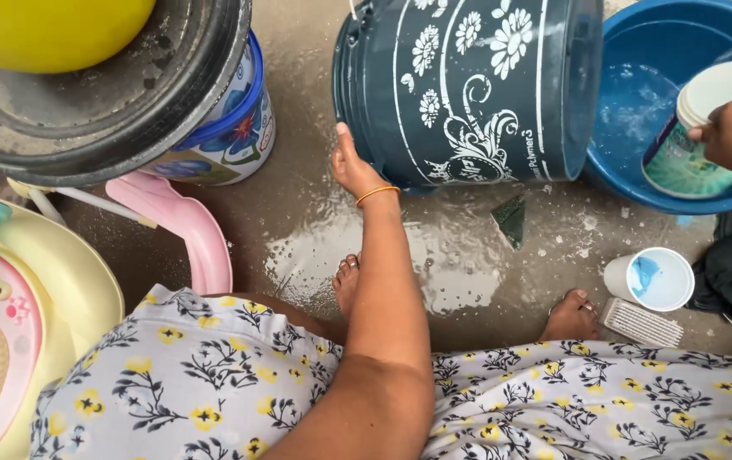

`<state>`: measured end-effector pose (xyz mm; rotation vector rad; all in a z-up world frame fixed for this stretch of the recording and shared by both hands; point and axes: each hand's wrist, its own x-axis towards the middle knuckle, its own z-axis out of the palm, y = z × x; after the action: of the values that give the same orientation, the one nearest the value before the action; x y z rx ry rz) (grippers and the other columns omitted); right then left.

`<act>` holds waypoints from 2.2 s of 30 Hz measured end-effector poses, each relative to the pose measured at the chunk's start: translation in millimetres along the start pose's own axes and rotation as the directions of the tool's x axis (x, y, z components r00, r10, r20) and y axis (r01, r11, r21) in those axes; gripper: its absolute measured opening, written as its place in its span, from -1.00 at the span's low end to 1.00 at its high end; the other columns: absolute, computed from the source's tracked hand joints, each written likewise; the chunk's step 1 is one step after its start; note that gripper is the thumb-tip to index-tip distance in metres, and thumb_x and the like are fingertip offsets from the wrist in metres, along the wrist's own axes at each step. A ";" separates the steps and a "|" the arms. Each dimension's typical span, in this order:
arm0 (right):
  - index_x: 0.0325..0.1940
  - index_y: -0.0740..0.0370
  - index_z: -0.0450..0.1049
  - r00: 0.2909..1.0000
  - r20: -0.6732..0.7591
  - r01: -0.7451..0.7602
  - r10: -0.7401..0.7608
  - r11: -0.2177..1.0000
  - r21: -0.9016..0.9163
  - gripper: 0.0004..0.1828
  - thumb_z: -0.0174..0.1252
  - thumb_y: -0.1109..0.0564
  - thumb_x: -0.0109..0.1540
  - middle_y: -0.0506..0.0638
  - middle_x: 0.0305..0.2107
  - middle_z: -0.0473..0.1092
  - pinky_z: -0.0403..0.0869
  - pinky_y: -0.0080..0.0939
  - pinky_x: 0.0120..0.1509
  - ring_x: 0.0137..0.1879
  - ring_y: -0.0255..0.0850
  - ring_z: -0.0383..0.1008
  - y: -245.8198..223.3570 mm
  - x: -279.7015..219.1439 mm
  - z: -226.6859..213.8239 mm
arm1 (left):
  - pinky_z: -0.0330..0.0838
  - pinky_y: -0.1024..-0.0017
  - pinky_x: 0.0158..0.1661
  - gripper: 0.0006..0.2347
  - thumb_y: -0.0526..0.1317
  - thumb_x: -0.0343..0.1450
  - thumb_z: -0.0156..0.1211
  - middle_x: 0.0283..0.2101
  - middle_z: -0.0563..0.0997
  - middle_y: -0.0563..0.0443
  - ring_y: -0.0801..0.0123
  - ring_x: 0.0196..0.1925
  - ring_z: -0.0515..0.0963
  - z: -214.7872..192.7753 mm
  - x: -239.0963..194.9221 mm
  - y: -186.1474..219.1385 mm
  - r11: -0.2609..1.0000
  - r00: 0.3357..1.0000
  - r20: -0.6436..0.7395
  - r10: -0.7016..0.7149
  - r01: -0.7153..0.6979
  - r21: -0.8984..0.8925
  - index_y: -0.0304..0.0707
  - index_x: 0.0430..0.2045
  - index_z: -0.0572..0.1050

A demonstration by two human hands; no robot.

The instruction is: The recorder is washing a bucket and its lid with water and a small plastic container.

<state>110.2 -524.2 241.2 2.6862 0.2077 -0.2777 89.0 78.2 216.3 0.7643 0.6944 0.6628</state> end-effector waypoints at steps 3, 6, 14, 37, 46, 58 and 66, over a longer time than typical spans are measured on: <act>-0.23 0.07 0.74 0.997 0.013 -0.070 0.074 0.976 -0.204 -0.46 0.12 -0.34 0.47 0.04 -0.38 0.60 0.55 -0.16 -0.02 -0.18 -0.14 0.68 -32.6 -12.8 -36.5 | 0.60 0.40 -0.26 -0.78 -0.08 0.36 0.34 -0.32 0.66 -0.06 0.32 -0.34 0.65 21.6 -17.8 51.2 0.987 0.992 -0.034 -0.122 0.118 -0.105 -0.28 -0.47 0.62; -0.05 -0.12 0.70 0.983 0.093 -0.140 0.157 0.975 -0.171 -0.70 0.18 -0.21 0.31 0.00 -0.19 0.56 0.58 -0.11 -0.04 -0.11 -0.13 0.67 -74.6 -37.0 -106.2 | 0.62 0.34 -0.28 -0.74 -0.06 0.38 0.34 -0.34 0.67 -0.10 0.27 -0.37 0.65 20.1 -16.2 55.0 0.985 0.988 -0.031 -0.148 0.145 -0.089 -0.32 -0.51 0.58; 0.00 -0.13 0.71 0.940 0.243 -0.231 0.240 0.971 -0.065 -0.66 0.33 -0.10 0.14 -0.08 0.00 0.58 0.57 -0.06 0.02 0.09 -0.11 0.64 -124.1 -41.6 -117.5 | 0.51 0.21 0.10 -0.49 0.08 0.40 0.28 0.08 0.61 -0.25 0.09 0.06 0.63 4.1 3.6 41.3 0.943 0.966 0.131 -0.224 0.249 -0.221 -0.49 0.00 0.53; -0.01 0.24 0.40 0.816 0.577 -0.245 0.000 -0.906 0.346 -0.83 0.08 0.08 0.47 0.10 -0.17 0.42 0.48 0.10 0.11 -0.03 0.00 0.48 -58.6 29.9 121.4 | 0.29 -0.06 0.30 -0.50 0.16 0.53 -0.12 0.19 0.46 -0.15 -0.02 0.27 0.42 -87.6 88.8 -99.1 0.602 0.782 0.549 -0.294 0.598 -0.529 -0.22 0.18 0.43; -0.01 0.51 0.51 0.822 -0.177 -0.366 -0.542 -0.740 0.565 -0.62 0.06 0.06 0.34 0.39 -0.11 0.52 0.31 0.34 0.31 0.09 0.23 0.55 -249.1 26.3 -158.5 | 0.34 0.12 0.28 -0.54 0.16 0.53 -0.06 0.23 0.48 -0.03 0.13 0.22 0.48 -15.7 32.6 -21.7 0.743 0.867 0.246 -0.433 0.498 -0.447 -0.14 0.13 0.46; -0.12 0.21 0.60 0.958 -0.162 0.214 -0.238 0.212 0.954 -0.74 0.05 0.18 0.21 0.13 -0.39 0.53 0.48 -0.09 0.17 -0.23 -0.06 0.60 -412.2 -43.6 -237.5 | 0.47 0.10 0.12 -0.43 0.26 0.47 -0.15 0.16 0.54 -0.13 0.05 0.10 0.56 -57.4 3.6 -90.4 0.673 0.829 0.200 -0.523 0.545 -0.499 -0.21 0.13 0.47; -0.42 0.21 0.57 0.765 -0.291 0.405 -0.575 0.077 0.911 -0.81 0.07 0.15 0.19 0.01 -0.68 0.50 0.12 0.00 0.53 -0.55 -0.15 0.57 -436.0 -29.1 -219.1 | 0.38 0.12 0.23 -0.41 0.27 0.47 -0.14 0.21 0.54 -0.05 0.07 0.20 0.50 -99.3 7.9 -127.8 0.672 0.845 0.139 -0.516 0.500 -0.547 -0.19 0.20 0.44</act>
<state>35.4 -41.8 267.3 3.6330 1.3817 -1.1744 53.7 52.0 60.4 -0.0167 0.6479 0.3233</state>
